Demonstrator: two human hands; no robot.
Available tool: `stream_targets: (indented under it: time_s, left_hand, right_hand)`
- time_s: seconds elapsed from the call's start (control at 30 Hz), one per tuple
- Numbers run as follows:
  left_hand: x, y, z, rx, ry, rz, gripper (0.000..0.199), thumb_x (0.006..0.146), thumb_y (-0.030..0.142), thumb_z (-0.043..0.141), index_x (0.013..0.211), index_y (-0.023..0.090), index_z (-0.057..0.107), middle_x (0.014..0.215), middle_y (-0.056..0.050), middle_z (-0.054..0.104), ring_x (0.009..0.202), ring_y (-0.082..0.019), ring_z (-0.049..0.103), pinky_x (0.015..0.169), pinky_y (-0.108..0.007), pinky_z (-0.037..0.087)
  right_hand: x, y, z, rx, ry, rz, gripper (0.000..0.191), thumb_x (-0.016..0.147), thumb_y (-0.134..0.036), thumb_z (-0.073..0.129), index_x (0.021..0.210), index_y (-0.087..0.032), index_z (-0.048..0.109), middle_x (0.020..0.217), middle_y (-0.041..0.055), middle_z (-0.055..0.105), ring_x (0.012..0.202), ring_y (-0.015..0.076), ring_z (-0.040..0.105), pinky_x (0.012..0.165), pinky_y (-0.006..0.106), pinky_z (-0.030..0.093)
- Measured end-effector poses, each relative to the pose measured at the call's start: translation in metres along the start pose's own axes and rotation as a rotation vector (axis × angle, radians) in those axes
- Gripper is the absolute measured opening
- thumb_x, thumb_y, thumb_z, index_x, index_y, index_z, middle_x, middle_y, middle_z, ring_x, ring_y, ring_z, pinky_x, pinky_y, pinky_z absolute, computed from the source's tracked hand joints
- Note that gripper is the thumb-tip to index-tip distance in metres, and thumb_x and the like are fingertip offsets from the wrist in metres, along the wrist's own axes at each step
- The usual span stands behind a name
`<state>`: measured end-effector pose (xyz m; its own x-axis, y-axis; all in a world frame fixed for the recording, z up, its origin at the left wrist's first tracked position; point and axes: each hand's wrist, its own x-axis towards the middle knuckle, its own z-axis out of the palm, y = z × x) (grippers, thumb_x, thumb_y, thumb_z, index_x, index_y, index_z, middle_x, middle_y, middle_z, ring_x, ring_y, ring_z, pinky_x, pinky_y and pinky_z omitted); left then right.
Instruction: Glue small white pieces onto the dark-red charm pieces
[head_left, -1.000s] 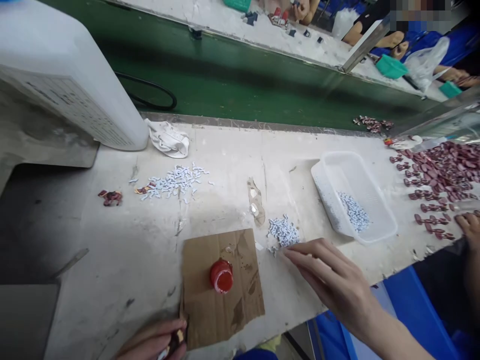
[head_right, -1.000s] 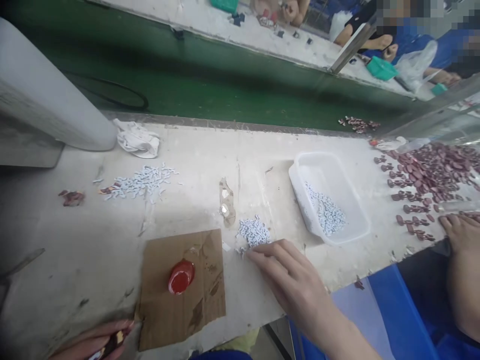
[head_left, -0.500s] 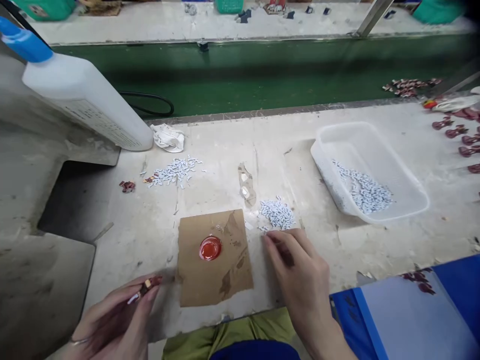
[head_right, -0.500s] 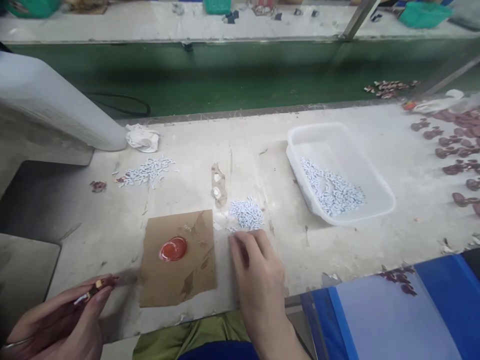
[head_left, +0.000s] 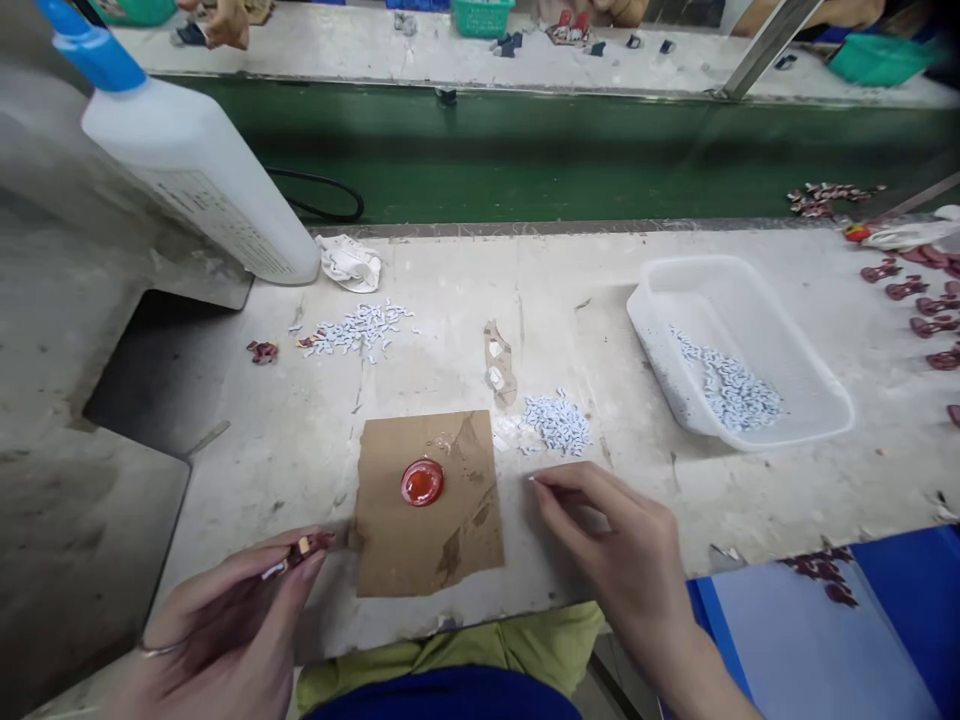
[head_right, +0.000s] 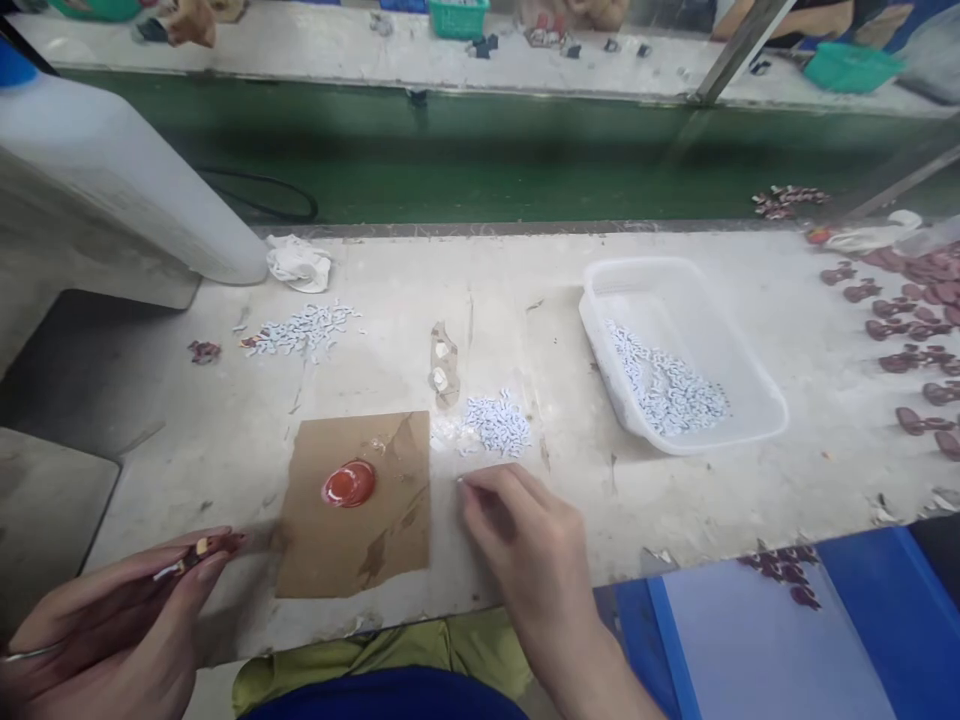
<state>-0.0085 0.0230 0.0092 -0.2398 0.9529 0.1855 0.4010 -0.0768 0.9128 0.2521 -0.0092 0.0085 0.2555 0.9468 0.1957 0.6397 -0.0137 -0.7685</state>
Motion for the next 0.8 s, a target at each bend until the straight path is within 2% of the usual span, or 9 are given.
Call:
stream_targets:
  time_s: [0.17,0.27,0.37,0.47,0.57,0.7,0.8]
  left_hand:
    - [0.003,-0.015,-0.01,-0.057,0.01,-0.046,0.023,0.077,0.021,0.085,0.095,0.019,0.071,0.091,0.005,0.079,0.082,-0.009,0.077,0.085,-0.008,0.062]
    - [0.003,-0.015,-0.014,-0.035,-0.044,-0.017,0.022,0.077,0.025,0.086,0.097,0.021,0.076,0.094,0.005,0.08,0.084,-0.009,0.078,0.09,-0.008,0.061]
    - [0.001,-0.007,-0.016,-0.026,-0.144,0.028,0.015,0.082,0.024,0.082,0.095,0.026,0.076,0.095,0.008,0.08,0.084,-0.007,0.078,0.091,-0.006,0.058]
    - [-0.002,-0.003,-0.015,-0.069,-0.257,0.006,0.012,0.086,0.026,0.079,0.097,0.029,0.075,0.094,0.009,0.081,0.083,-0.009,0.079,0.084,-0.007,0.061]
    - [-0.005,-0.005,-0.015,-0.061,-0.275,0.031,0.016,0.086,0.026,0.079,0.1,0.032,0.076,0.096,0.011,0.08,0.083,-0.008,0.079,0.084,-0.006,0.06]
    - [-0.003,-0.005,-0.016,-0.066,-0.25,0.056,0.015,0.086,0.027,0.079,0.098,0.035,0.076,0.095,0.014,0.079,0.081,-0.004,0.077,0.084,-0.004,0.059]
    - [0.0,-0.004,-0.017,-0.057,-0.266,0.064,0.013,0.087,0.028,0.078,0.098,0.035,0.075,0.095,0.014,0.079,0.081,-0.005,0.078,0.082,-0.006,0.061]
  right_hand:
    - [0.008,-0.006,-0.01,0.324,-0.137,0.204,0.004,0.087,-0.024,0.076,0.085,-0.021,0.077,0.083,0.0037,0.081,0.074,0.0185,0.078,0.067,0.028,0.067]
    - [0.018,-0.017,-0.006,0.412,-0.19,0.236,0.006,0.084,-0.025,0.082,0.088,-0.021,0.079,0.084,0.0039,0.082,0.075,0.0194,0.079,0.069,0.029,0.069]
    - [0.028,-0.032,0.002,0.326,-0.25,0.144,0.004,0.087,-0.024,0.079,0.091,-0.023,0.08,0.089,0.0036,0.082,0.08,0.0196,0.079,0.071,0.03,0.068]
    - [0.035,-0.044,0.007,0.19,-0.31,-0.046,0.01,0.094,-0.02,0.072,0.094,-0.026,0.08,0.095,0.0026,0.081,0.087,0.0189,0.077,0.075,0.031,0.065]
    - [0.039,-0.051,0.011,0.089,-0.316,-0.187,0.015,0.096,-0.015,0.069,0.099,-0.026,0.078,0.099,0.0013,0.08,0.091,0.0173,0.075,0.078,0.03,0.062]
    - [0.04,-0.055,0.016,0.006,-0.342,-0.219,0.017,0.096,-0.012,0.069,0.1,-0.025,0.077,0.101,0.0001,0.08,0.09,0.0161,0.075,0.078,0.027,0.061]
    - [0.041,-0.055,0.019,-0.04,-0.345,-0.218,0.017,0.095,-0.012,0.068,0.1,-0.026,0.077,0.101,0.0006,0.08,0.088,0.0175,0.076,0.076,0.029,0.062]
